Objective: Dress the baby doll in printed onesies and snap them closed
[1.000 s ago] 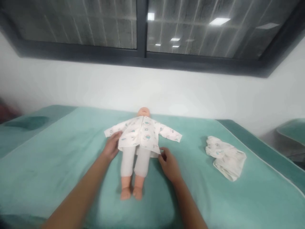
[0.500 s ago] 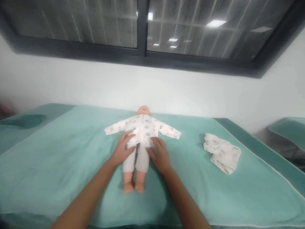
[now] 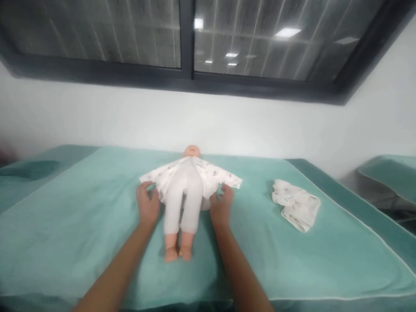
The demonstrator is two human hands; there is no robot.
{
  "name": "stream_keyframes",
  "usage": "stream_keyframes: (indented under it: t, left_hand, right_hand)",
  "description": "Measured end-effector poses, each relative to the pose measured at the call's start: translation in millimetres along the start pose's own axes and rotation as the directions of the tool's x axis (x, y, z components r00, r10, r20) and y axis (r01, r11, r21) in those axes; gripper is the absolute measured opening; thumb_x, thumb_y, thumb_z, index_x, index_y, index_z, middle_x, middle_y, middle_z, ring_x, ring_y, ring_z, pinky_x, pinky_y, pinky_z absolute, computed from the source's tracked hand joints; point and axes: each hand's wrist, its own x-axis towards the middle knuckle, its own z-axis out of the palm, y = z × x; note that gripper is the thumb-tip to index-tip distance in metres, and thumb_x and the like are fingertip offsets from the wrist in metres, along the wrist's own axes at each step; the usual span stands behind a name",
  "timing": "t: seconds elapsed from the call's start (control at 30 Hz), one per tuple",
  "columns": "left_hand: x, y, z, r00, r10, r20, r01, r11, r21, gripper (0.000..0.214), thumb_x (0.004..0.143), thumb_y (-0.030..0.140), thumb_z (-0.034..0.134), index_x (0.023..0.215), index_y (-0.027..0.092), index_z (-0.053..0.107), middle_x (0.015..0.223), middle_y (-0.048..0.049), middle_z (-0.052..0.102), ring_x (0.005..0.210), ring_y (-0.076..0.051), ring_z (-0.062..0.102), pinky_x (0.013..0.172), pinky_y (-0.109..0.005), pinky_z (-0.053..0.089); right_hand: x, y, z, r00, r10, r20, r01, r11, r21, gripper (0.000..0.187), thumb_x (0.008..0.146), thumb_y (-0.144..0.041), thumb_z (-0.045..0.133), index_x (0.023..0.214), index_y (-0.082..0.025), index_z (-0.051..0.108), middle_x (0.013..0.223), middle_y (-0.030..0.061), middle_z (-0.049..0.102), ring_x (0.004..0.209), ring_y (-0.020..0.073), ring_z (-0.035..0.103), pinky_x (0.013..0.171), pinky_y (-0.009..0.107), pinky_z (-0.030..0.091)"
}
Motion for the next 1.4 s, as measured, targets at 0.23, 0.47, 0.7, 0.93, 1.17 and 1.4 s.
stream_keyframes:
  t: [0.23,0.47,0.7,0.93,1.17,1.4]
  left_hand:
    - [-28.8,21.2,-14.1,0.882,-0.152,0.447,0.064,0.977,0.205,0.029,0.091,0.044,0.048,0.108,0.023,0.06,0.095,-0.0051,0.069,0.089,-0.025,0.063,0.082,-0.035,0.043]
    - [-50.8,36.9,-21.1,0.83,-0.222,0.511,0.104,0.963,0.249,0.051,0.09,0.053,0.048,0.131,0.023,0.052,0.083,-0.0019,0.067,0.079,-0.024,0.063,0.075,-0.034,0.044]
    - [-63.1,43.5,-4.1,0.87,-0.204,0.449,0.112,0.968,0.222,0.049,0.092,0.048,0.044,0.135,0.026,0.051,0.112,-0.0087,0.067,0.102,-0.029,0.062,0.091,-0.044,0.045]
    - [-88.0,33.4,-26.8,0.849,0.05,0.526,-0.07,0.997,0.019,0.043,0.091,0.042,0.05,0.131,0.025,0.054,0.146,-0.011,0.039,0.137,-0.028,0.04,0.116,-0.048,0.033]
    - [-120.5,46.2,-38.4,0.621,0.229,0.75,-0.354,0.935,0.007,0.078,0.068,0.034,0.082,0.138,0.036,0.049,0.163,-0.0059,0.011,0.149,-0.043,0.005,0.11,-0.062,0.037]
    - [-129.0,55.9,-14.7,0.548,0.42,0.723,-0.675,0.733,0.086,0.039,0.082,0.027,0.068,0.12,0.033,0.063,0.151,-0.009,0.039,0.141,-0.041,0.03,0.105,-0.068,0.036]
  right_hand:
    - [-29.4,-2.2,-22.2,0.983,-0.101,0.152,0.104,0.995,-0.009,0.027,0.087,-0.023,0.047,0.112,-0.021,0.056,0.121,0.0127,0.052,0.117,0.0245,0.049,0.099,0.045,0.044]
    - [-1.8,41.8,-100.2,0.943,-0.276,0.186,0.326,0.882,-0.34,0.031,0.087,-0.025,0.049,0.116,-0.019,0.056,0.128,0.0148,0.053,0.123,0.0274,0.047,0.106,0.048,0.039]
    - [76.7,94.9,-219.4,0.982,-0.058,0.179,0.185,0.473,-0.862,0.052,0.09,-0.036,0.049,0.139,-0.017,0.046,0.141,0.0202,0.048,0.125,0.0389,0.044,0.1,0.057,0.035]
    - [106.0,91.8,-237.8,0.942,0.148,0.3,0.126,0.673,-0.728,0.024,0.088,-0.029,0.048,0.1,-0.018,0.065,0.112,0.0159,0.064,0.104,0.0311,0.057,0.089,0.044,0.042]
    - [94.4,10.9,-184.1,0.923,0.144,0.358,-0.078,0.978,-0.193,0.027,0.088,-0.047,0.052,0.089,-0.022,0.059,0.084,0.0006,0.062,0.08,0.0186,0.059,0.076,0.032,0.05]
    - [77.5,-124.6,-144.0,0.892,0.01,0.452,-0.255,0.837,0.485,0.017,0.08,-0.036,0.069,0.092,-0.023,0.066,0.092,-0.001,0.064,0.091,0.0149,0.061,0.084,0.029,0.052]
